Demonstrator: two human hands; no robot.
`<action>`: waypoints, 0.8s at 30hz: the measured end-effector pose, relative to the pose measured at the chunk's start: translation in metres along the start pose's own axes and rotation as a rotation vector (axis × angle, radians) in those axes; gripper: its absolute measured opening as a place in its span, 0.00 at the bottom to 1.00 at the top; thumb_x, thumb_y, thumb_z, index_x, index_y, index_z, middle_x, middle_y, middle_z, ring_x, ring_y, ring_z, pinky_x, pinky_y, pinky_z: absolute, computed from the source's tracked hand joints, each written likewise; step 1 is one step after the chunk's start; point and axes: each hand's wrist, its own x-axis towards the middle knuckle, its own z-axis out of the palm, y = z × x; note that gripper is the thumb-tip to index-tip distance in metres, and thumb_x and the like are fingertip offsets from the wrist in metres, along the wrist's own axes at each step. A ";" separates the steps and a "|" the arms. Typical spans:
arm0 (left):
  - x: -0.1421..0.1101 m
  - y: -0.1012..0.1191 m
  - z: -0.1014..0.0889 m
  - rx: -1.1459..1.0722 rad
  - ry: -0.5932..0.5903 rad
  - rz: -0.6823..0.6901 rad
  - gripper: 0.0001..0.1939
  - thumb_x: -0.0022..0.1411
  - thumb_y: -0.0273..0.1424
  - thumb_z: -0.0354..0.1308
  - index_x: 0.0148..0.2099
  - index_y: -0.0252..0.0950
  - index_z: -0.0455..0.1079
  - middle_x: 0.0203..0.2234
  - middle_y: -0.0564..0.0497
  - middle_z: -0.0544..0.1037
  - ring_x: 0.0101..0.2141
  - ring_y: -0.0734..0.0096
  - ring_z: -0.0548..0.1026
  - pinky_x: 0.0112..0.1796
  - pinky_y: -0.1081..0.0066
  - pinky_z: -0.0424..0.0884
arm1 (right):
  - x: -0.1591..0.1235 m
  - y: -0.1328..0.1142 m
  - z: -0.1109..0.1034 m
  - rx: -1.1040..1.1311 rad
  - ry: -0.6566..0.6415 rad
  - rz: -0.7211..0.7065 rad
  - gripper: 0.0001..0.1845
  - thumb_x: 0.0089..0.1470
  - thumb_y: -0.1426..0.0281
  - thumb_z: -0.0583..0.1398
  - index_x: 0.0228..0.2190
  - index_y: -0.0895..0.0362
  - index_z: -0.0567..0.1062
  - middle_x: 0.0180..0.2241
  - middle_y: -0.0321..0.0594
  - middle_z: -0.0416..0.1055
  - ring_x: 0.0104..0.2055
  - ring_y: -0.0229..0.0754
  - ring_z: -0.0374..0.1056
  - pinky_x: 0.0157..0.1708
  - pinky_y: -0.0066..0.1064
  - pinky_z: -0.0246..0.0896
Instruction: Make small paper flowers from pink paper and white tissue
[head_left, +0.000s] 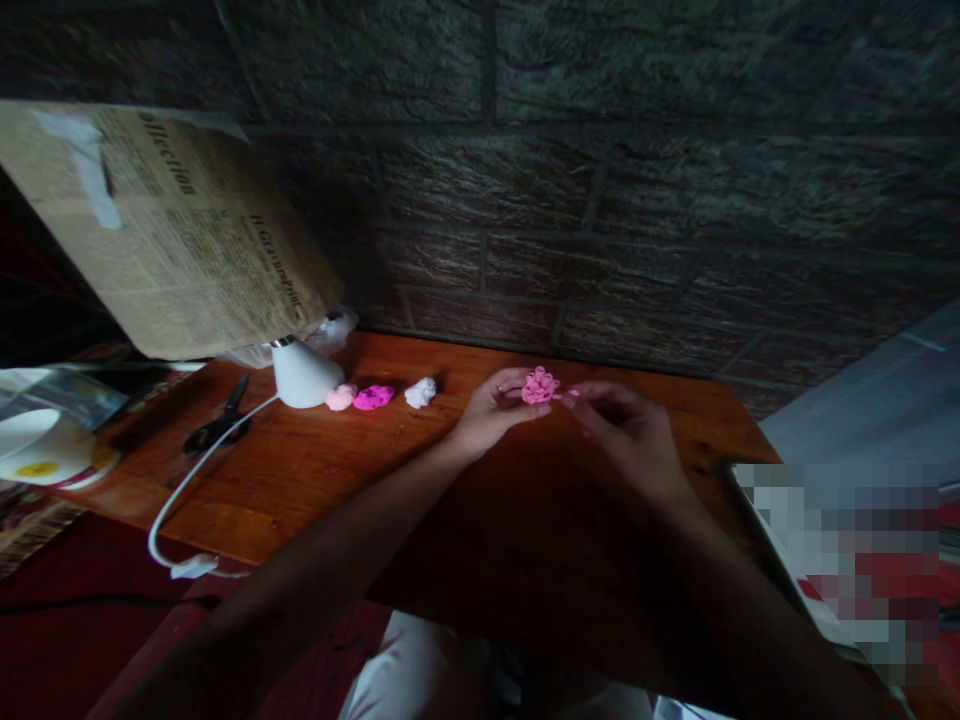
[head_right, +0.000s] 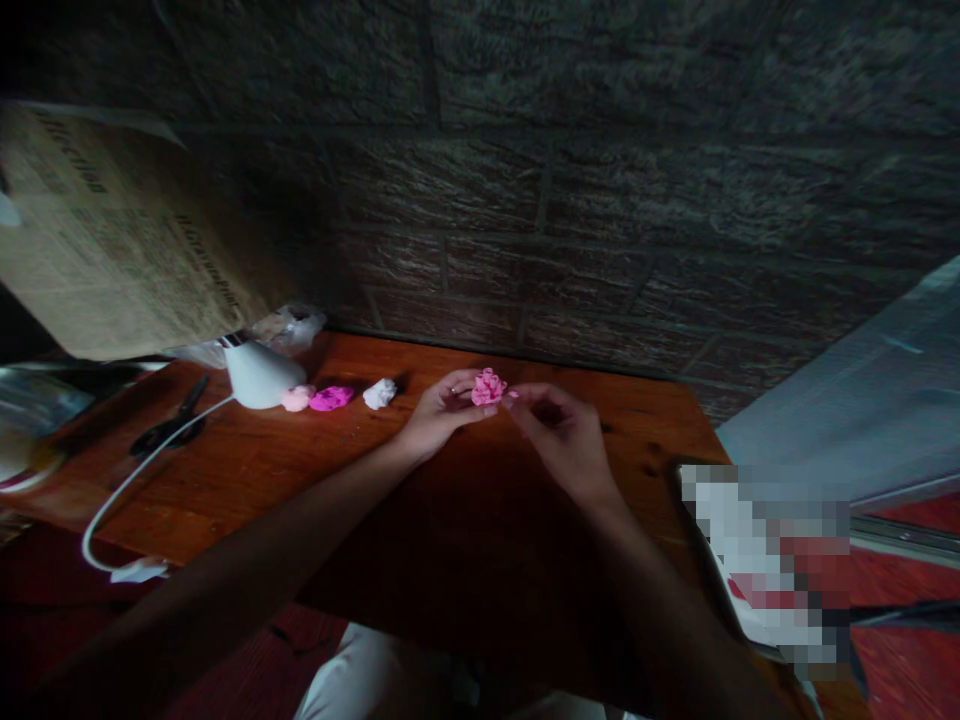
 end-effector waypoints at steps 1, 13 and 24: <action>0.000 0.000 0.001 0.019 -0.009 0.005 0.28 0.44 0.29 0.76 0.48 0.35 0.72 0.44 0.47 0.82 0.47 0.66 0.79 0.55 0.60 0.70 | -0.001 0.003 -0.002 -0.011 0.015 0.013 0.16 0.47 0.55 0.70 0.32 0.54 0.82 0.29 0.39 0.80 0.25 0.37 0.68 0.25 0.30 0.64; -0.001 -0.009 0.000 0.127 -0.037 0.067 0.26 0.45 0.32 0.76 0.46 0.34 0.73 0.43 0.46 0.82 0.43 0.66 0.80 0.51 0.61 0.74 | -0.001 0.020 -0.002 -0.153 -0.009 0.014 0.16 0.50 0.57 0.69 0.37 0.54 0.83 0.35 0.43 0.83 0.30 0.43 0.75 0.29 0.33 0.68; -0.002 -0.008 0.000 0.162 -0.025 0.084 0.24 0.46 0.33 0.75 0.46 0.34 0.73 0.43 0.46 0.82 0.44 0.65 0.80 0.51 0.60 0.74 | -0.004 0.025 -0.003 -0.307 -0.038 -0.116 0.16 0.56 0.59 0.66 0.43 0.53 0.83 0.34 0.41 0.82 0.31 0.43 0.75 0.33 0.36 0.71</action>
